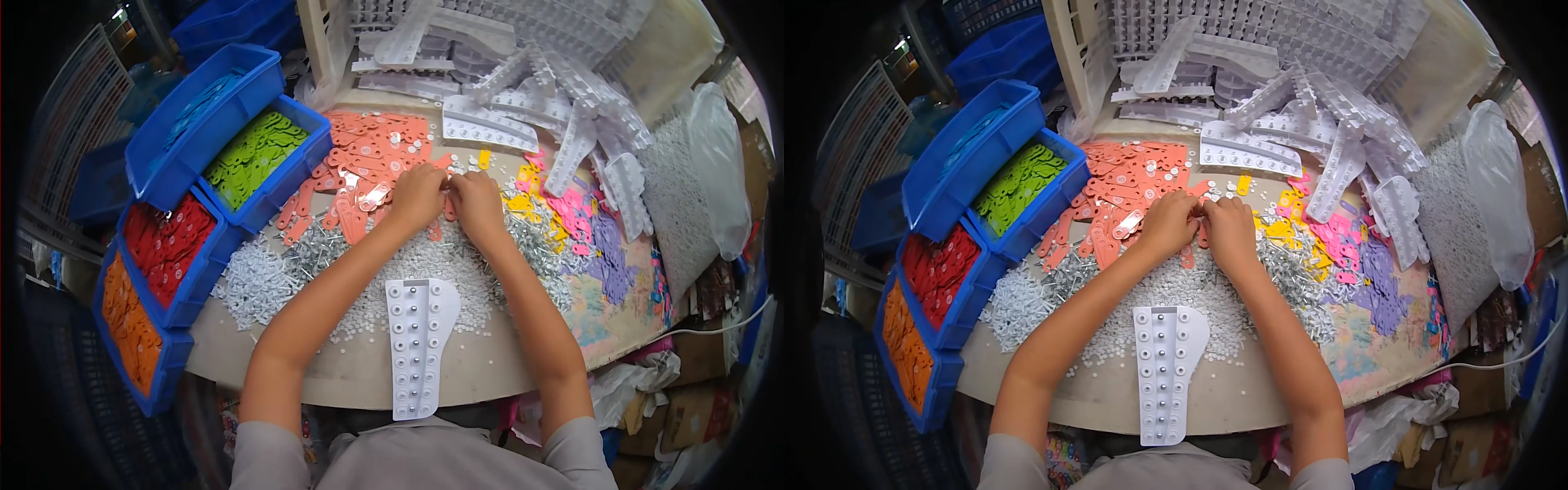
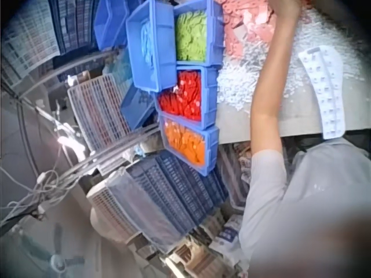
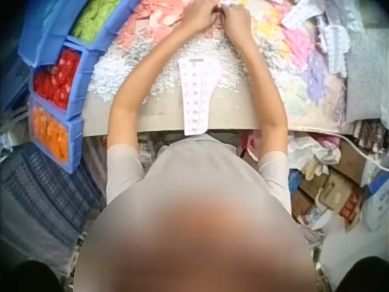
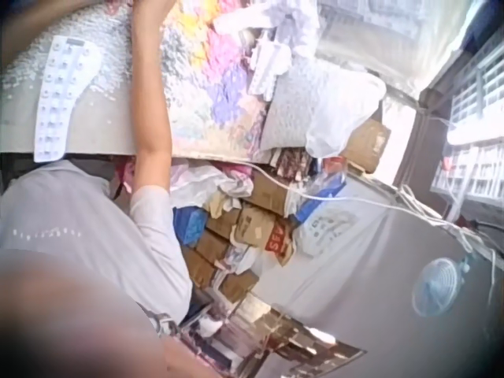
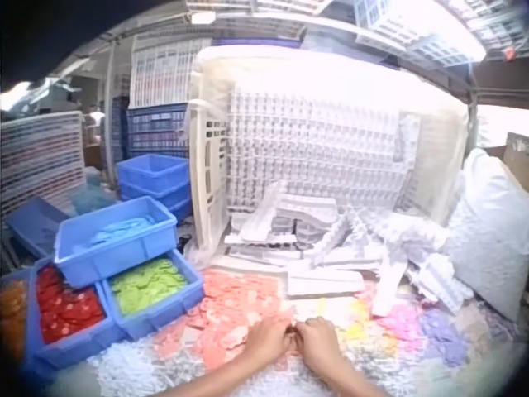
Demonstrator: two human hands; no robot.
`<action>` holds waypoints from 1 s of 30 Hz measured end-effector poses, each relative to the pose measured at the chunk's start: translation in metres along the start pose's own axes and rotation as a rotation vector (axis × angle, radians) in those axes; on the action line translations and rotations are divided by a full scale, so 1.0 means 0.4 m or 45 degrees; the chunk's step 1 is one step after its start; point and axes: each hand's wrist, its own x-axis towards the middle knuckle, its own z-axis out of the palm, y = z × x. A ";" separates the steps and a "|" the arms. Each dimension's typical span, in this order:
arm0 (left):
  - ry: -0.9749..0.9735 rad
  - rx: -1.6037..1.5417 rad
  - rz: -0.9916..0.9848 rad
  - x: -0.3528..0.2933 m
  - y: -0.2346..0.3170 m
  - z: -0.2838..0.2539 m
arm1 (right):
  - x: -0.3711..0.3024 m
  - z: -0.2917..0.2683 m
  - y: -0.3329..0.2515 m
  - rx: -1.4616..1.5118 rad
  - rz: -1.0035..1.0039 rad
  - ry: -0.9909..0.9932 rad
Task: Assembling toy xylophones by manually attaching colorful plastic keys and metal fasteners to a base.
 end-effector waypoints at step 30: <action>-0.307 -0.670 -0.176 -0.605 0.205 -0.308 | -0.461 -0.285 -0.308 0.908 0.378 -0.496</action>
